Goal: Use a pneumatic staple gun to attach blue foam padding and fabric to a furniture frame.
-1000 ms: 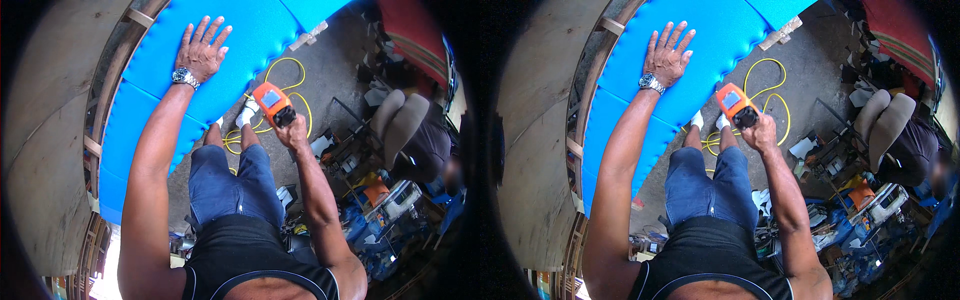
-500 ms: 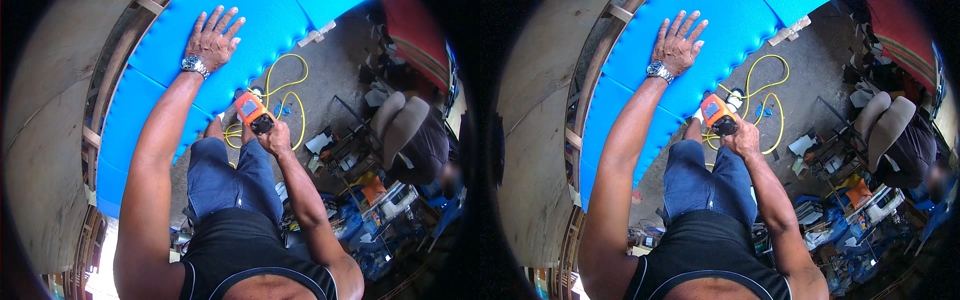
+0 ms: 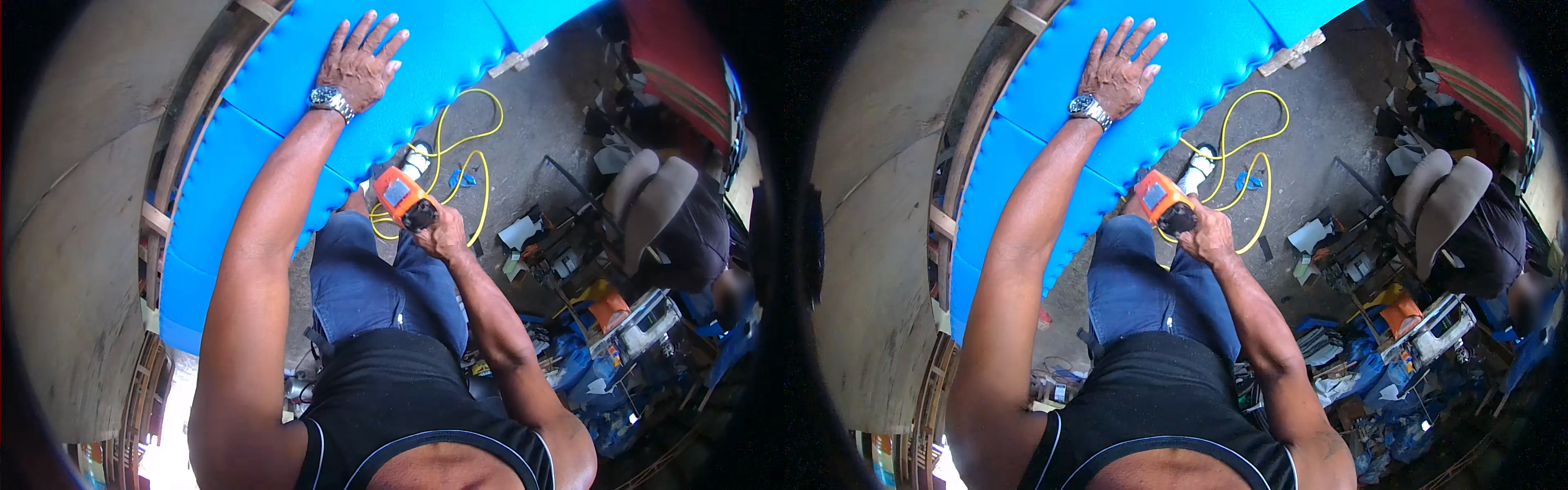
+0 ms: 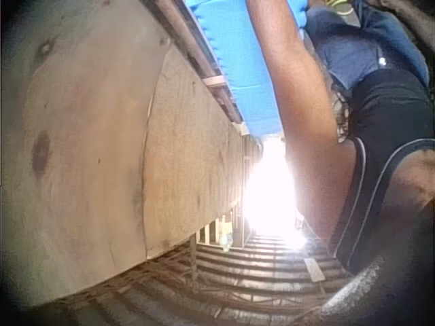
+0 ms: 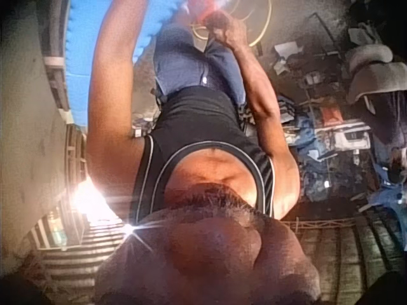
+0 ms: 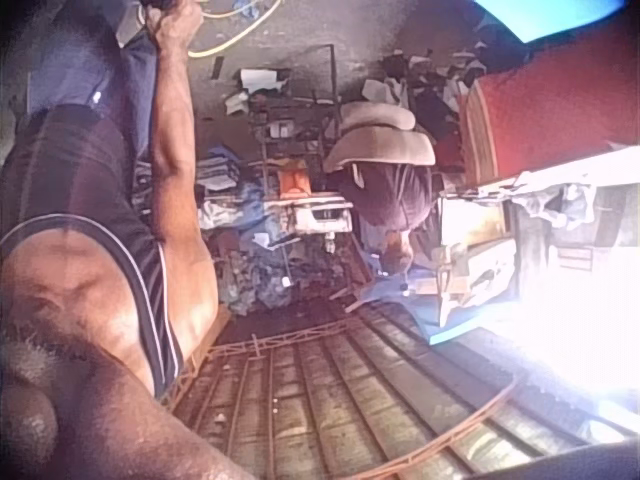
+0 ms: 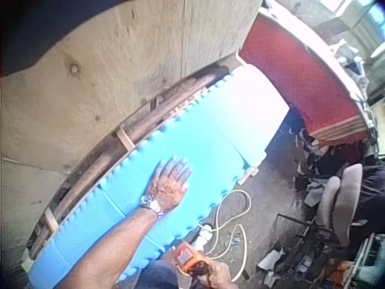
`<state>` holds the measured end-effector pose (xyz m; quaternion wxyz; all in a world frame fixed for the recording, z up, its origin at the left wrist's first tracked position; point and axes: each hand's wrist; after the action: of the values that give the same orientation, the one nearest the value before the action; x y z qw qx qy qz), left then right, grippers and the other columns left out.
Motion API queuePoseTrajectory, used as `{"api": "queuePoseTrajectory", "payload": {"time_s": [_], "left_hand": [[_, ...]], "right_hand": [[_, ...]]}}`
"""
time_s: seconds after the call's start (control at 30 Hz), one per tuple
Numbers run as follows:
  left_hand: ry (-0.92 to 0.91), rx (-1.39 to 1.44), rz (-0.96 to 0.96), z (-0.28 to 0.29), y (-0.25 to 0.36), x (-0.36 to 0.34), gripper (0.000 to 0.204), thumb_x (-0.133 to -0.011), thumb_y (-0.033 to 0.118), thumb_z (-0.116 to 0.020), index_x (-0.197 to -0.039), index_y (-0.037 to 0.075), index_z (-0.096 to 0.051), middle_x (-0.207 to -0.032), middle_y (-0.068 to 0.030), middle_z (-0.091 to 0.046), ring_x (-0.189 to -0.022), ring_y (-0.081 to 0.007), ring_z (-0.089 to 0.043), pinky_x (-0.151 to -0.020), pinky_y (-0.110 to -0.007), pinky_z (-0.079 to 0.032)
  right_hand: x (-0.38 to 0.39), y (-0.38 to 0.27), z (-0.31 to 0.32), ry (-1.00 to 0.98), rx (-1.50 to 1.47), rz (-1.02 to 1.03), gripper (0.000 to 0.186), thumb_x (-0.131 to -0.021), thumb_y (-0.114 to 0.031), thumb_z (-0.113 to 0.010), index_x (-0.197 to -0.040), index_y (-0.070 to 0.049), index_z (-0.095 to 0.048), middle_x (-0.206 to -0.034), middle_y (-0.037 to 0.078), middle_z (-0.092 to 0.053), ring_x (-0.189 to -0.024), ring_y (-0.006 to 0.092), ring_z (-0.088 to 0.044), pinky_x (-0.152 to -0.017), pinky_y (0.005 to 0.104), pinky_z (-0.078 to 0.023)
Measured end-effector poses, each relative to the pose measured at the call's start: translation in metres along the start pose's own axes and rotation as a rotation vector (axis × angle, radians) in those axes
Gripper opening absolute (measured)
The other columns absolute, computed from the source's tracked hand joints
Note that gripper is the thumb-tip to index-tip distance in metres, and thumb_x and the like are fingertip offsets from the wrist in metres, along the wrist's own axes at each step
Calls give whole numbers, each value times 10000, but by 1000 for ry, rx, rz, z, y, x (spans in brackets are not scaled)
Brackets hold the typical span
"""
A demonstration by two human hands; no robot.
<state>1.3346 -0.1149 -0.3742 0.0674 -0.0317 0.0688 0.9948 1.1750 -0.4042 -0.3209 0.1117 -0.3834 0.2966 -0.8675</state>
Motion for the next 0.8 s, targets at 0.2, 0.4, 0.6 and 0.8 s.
{"api": "queuePoseTrajectory", "payload": {"time_s": [0.2, 0.4, 0.6, 0.8], "left_hand": [[-52, 141, -31, 21, 4, -10, 528, -989, 337, -614, -1504, 253, -533, -1668, -15, -367, -1553, -272, -298, -1261, -533, -226], [71, 311, 175, 43, 28, -73, 336, -987, 316, -642, -1247, 106, -679, -1299, -104, -674, -1313, -327, -565, -1086, -452, -465], [274, 257, -61, 29, 99, -226, 375, -946, 318, -706, -1278, 147, -675, -1391, -82, -629, -1357, -347, -526, -1120, -470, -449], [-373, 0, -100, -6, 143, -278, 544, -898, 396, -764, -1418, 342, -616, -1690, 32, -304, -1589, -307, -192, -1209, -737, -209]], "right_hand": [[49, 14, 72, 109, -134, 159, 597, -761, -186, -778, -1346, -160, -656, -1081, 193, -751, -1006, 396, -731, -872, 461, -587], [16, 81, 140, 349, -239, -11, 372, -801, -127, -730, -1172, -98, -722, -933, 194, -757, -899, 379, -755, -782, 420, -578], [-81, 107, 254, 376, -6, 57, 330, -904, -334, -822, -1094, -70, -769, -939, 128, -790, -867, 244, -779, -753, 385, -585], [-141, 131, 302, 289, -179, 129, 501, -831, -470, -847, -1101, -63, -733, -922, 177, -757, -878, 368, -744, -749, 456, -563]]}}
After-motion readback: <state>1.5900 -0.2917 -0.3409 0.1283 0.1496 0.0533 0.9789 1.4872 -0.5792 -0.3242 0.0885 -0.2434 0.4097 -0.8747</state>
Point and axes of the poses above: each hand's wrist, its own x-axis away from the middle knuckle, its own z-axis out of the back of the hand, y = z × x
